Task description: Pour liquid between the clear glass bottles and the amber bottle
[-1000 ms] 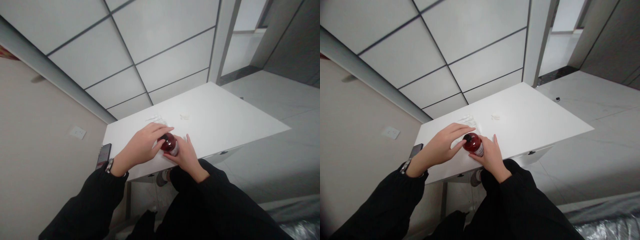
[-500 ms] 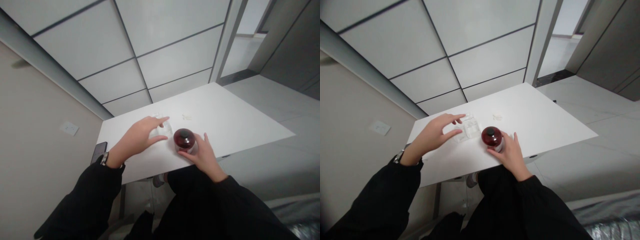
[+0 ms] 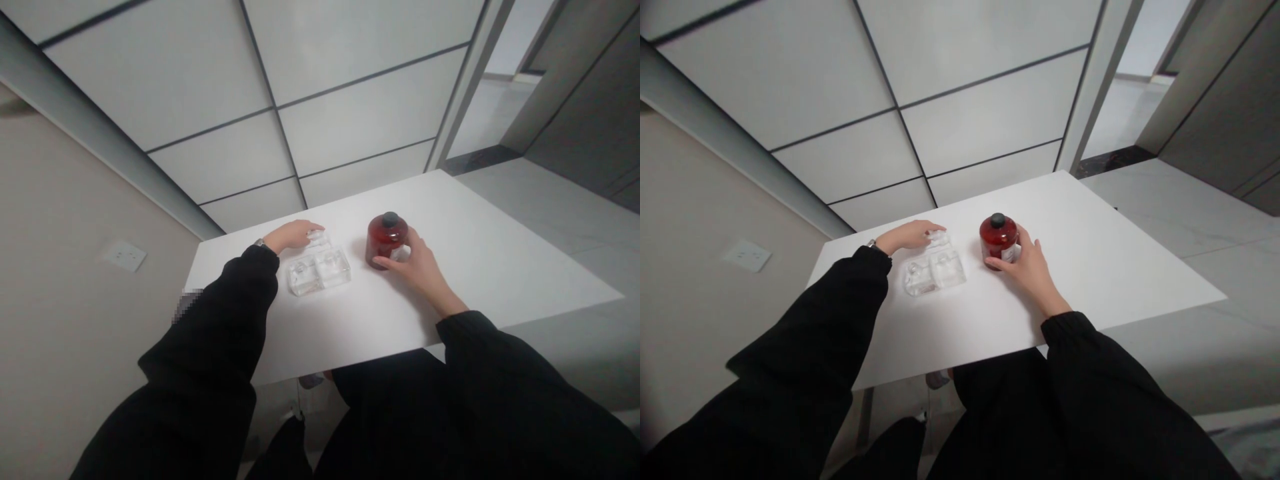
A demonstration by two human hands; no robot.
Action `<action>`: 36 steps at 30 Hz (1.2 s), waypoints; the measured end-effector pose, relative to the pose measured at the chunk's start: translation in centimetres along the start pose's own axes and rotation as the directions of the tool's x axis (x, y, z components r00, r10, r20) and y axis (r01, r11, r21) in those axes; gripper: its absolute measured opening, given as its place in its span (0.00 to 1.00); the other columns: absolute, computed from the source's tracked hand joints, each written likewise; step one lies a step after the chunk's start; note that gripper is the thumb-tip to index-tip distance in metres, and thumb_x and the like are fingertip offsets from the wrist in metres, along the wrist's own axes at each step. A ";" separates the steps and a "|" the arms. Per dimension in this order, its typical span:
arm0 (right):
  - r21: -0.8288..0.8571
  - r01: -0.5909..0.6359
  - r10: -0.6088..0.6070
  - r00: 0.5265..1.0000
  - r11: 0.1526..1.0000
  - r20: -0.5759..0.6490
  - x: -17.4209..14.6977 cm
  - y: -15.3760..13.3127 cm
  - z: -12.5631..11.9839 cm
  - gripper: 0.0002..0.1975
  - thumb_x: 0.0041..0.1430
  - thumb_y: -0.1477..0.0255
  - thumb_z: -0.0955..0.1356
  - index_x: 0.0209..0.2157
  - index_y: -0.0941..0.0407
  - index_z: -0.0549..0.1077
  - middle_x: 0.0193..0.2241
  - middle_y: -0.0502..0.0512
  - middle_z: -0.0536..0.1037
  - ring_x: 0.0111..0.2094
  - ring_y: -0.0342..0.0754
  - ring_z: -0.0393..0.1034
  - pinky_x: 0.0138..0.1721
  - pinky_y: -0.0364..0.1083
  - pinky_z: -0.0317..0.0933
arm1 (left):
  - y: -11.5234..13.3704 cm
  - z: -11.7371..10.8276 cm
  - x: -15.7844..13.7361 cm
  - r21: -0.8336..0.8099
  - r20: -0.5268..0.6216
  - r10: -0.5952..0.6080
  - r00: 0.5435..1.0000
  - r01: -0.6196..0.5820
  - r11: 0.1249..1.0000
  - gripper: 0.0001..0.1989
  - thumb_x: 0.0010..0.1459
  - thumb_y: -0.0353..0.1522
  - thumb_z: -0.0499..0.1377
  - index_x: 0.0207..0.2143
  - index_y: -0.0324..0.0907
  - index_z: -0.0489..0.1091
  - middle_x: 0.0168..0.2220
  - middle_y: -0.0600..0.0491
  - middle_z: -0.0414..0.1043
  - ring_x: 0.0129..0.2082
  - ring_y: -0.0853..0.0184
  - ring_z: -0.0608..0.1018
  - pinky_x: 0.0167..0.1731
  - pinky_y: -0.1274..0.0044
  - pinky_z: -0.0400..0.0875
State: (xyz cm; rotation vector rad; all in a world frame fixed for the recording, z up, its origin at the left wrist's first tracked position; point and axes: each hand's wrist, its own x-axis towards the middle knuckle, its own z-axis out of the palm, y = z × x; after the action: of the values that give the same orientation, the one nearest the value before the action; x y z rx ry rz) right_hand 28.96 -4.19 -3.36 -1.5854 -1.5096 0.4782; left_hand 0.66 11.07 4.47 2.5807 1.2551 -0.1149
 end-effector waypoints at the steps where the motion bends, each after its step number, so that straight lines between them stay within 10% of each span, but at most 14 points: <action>1: 0.006 -0.008 0.008 1.000 1.000 -0.002 -0.3 0.1 -0.2 0.51 0.49 0.52 0.78 0.69 0.57 0.62 0.62 0.70 0.73 0.63 0.67 0.69 0.67 0.70 0.58 | 0.0 0.1 0.3 0.003 0.019 0.009 1.000 -0.009 1.000 0.30 0.53 0.22 0.61 0.59 0.45 0.77 0.55 0.47 0.81 0.49 0.61 0.81 0.52 0.72 0.72; 4: 0.040 0.021 -0.016 0.994 0.999 -0.106 -1.6 -0.4 -1.3 0.56 0.48 0.48 0.78 0.70 0.60 0.59 0.64 0.72 0.71 0.64 0.65 0.69 0.65 0.67 0.63 | -0.2 -0.1 0.4 0.003 0.021 0.004 1.000 -0.004 1.000 0.20 0.52 0.23 0.64 0.47 0.43 0.82 0.46 0.48 0.84 0.45 0.60 0.81 0.50 0.72 0.71; 9: -0.210 0.262 -0.333 0.812 0.942 -0.479 -3.4 -5.4 -4.4 0.15 0.66 0.60 0.71 0.48 0.55 0.75 0.46 0.61 0.82 0.48 0.53 0.77 0.54 0.55 0.69 | -0.7 -2.3 -3.3 -0.097 -0.213 -0.087 0.973 0.067 0.993 0.17 0.62 0.32 0.61 0.53 0.40 0.78 0.46 0.46 0.82 0.44 0.61 0.81 0.49 0.69 0.73; 13: -0.285 0.504 -0.567 0.794 0.816 -0.219 -1.5 -10.7 -4.4 0.07 0.69 0.70 0.67 0.45 0.54 0.76 0.42 0.56 0.82 0.43 0.49 0.78 0.46 0.48 0.70 | 0.2 -3.9 -8.7 -0.553 -0.579 -0.244 0.778 -0.155 0.819 0.19 0.58 0.37 0.67 0.51 0.41 0.76 0.49 0.48 0.81 0.44 0.65 0.82 0.50 0.71 0.77; 16: -0.365 0.470 -0.400 0.881 0.804 0.252 1.9 -13.5 -2.0 0.15 0.70 0.74 0.64 0.53 0.53 0.77 0.50 0.55 0.82 0.45 0.50 0.79 0.44 0.48 0.70 | 1.6 -3.1 -12.0 -0.649 -0.643 -0.315 0.698 -0.278 0.708 0.22 0.56 0.40 0.69 0.51 0.42 0.74 0.54 0.46 0.80 0.45 0.65 0.83 0.51 0.70 0.79; 20: -0.436 0.545 -0.254 0.785 0.716 0.565 6.7 -15.1 2.6 0.17 0.66 0.78 0.65 0.52 0.52 0.81 0.49 0.58 0.83 0.50 0.56 0.79 0.49 0.52 0.69 | 3.0 -0.3 -13.6 -0.695 -0.658 -0.375 0.653 -0.334 0.637 0.23 0.56 0.42 0.70 0.50 0.42 0.73 0.52 0.45 0.81 0.47 0.63 0.84 0.53 0.68 0.80; 26: -0.467 0.590 -0.119 0.695 0.659 0.709 11.2 -13.3 7.0 0.14 0.65 0.75 0.71 0.52 0.55 0.80 0.49 0.61 0.82 0.50 0.52 0.78 0.53 0.53 0.72 | 3.6 2.4 -13.5 -0.711 -0.620 -0.361 0.696 -0.304 0.634 0.19 0.59 0.40 0.69 0.50 0.43 0.75 0.54 0.46 0.80 0.52 0.62 0.83 0.61 0.65 0.77; 36: -0.512 0.597 0.032 0.631 0.618 0.775 11.7 -11.4 8.7 0.17 0.69 0.59 0.71 0.49 0.58 0.77 0.46 0.56 0.80 0.47 0.46 0.76 0.53 0.52 0.74 | 3.0 4.2 -13.8 -0.454 -0.516 -0.082 0.853 -0.191 0.871 0.12 0.65 0.38 0.67 0.48 0.45 0.75 0.47 0.50 0.81 0.49 0.61 0.82 0.52 0.67 0.75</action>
State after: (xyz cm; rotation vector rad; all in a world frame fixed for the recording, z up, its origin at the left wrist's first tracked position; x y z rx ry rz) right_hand 17.53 8.26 4.15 -1.7177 -2.8700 0.2915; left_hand -5.36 -2.37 3.68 2.2412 1.1594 0.8698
